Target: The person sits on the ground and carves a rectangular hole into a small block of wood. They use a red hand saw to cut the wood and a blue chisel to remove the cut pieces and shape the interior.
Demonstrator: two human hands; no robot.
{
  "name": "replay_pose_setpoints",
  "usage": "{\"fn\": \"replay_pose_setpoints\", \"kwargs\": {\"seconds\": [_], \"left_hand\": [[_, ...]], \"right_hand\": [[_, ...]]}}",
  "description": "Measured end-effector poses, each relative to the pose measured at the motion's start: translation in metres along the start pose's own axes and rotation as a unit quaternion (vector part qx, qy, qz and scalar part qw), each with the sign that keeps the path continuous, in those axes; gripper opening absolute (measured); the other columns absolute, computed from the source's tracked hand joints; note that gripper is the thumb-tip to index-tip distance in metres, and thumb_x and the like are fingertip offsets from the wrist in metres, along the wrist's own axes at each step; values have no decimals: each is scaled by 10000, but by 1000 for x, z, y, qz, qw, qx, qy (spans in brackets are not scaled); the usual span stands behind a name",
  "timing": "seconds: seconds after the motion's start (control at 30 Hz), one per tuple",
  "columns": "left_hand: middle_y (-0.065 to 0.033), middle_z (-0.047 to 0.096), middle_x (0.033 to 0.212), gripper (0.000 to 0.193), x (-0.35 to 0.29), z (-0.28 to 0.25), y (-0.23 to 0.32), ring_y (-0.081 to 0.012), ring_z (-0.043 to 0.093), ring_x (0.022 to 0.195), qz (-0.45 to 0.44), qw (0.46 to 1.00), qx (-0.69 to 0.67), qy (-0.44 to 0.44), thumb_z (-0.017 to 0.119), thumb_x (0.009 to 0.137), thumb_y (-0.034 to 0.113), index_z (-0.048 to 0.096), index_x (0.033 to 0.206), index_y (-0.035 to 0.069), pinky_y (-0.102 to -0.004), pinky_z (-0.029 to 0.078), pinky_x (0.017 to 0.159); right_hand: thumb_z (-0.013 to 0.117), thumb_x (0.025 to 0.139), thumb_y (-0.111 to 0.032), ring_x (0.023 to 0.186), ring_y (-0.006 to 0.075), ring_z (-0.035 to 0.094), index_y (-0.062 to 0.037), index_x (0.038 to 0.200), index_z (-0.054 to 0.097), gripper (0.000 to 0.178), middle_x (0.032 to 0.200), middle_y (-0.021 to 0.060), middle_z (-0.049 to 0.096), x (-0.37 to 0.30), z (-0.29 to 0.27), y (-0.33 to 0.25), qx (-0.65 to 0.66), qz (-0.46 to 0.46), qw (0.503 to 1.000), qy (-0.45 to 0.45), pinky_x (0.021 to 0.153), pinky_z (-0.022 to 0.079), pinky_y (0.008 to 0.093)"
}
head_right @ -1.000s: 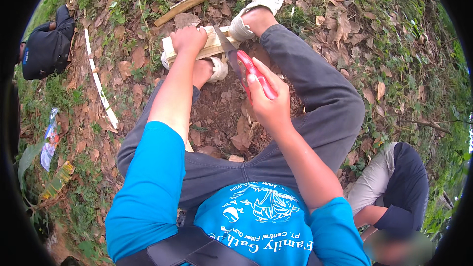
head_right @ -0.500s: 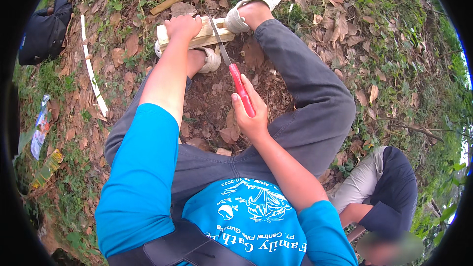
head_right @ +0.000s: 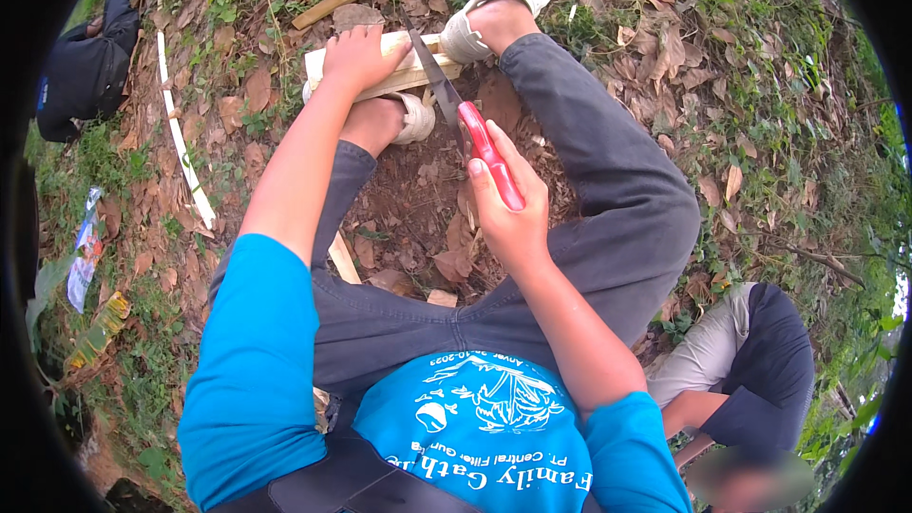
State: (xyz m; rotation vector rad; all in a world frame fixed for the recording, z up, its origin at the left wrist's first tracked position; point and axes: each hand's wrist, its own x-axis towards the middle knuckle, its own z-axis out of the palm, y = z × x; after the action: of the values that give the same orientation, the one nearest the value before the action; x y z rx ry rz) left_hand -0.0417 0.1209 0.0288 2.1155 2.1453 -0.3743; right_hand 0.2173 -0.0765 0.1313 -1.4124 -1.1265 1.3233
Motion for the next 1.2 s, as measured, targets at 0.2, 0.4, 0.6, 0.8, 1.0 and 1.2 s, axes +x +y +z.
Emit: {"fn": "replay_pose_setpoints", "kwargs": {"seconds": [0.2,0.4,0.6,0.8,1.0,1.2], "left_hand": [[-183,651,1318,1225,-16,-20,-6,-376,647,1202,40,995,63,-62,828,534,812,516,1466,81,-539,480,1048],[-182,658,1305,1147,0,-15,-23,-366,661,1188,62,996,17,-64,822,567,780,544,1437,86,-461,538,1011],[-180,649,1318,1144,2,-13,-22,-372,657,1190,58,996,11,-66,823,561,786,545,1442,110,-484,518,1028],[-177,638,1331,1159,-1,-9,-26,-377,623,1241,38,996,20,-73,823,562,789,528,1469,131,-497,472,1063],[-183,602,1385,1195,-2,-13,-10,-368,587,1290,26,997,29,-73,840,578,768,470,1530,149,-496,441,1091],[-161,581,1422,1170,1,-18,-14,-357,552,1330,19,995,10,-101,849,580,762,491,1501,136,-506,399,1127]], "right_hand": [[682,984,-111,1173,179,650,53,1404,582,462,1281,176,693,21,11,-13,0,-11,1000,7,1027,478,312],[679,980,-85,1257,200,617,59,1413,569,469,1342,194,665,23,16,-2,-46,-60,997,-13,1080,446,321],[671,989,-98,1249,201,622,39,1447,544,495,1348,205,661,-4,24,-7,-56,-48,997,-2,1066,452,314],[663,1008,-139,1217,209,638,49,1453,536,499,1326,187,671,-31,-6,-27,-95,-44,994,-14,1057,460,323],[689,976,-111,1058,147,670,53,1355,625,418,1182,161,730,59,35,10,-50,-98,993,45,948,510,291],[687,972,-102,1122,166,657,47,1392,595,455,1240,181,709,60,47,13,-36,-107,993,16,984,493,297]]}}
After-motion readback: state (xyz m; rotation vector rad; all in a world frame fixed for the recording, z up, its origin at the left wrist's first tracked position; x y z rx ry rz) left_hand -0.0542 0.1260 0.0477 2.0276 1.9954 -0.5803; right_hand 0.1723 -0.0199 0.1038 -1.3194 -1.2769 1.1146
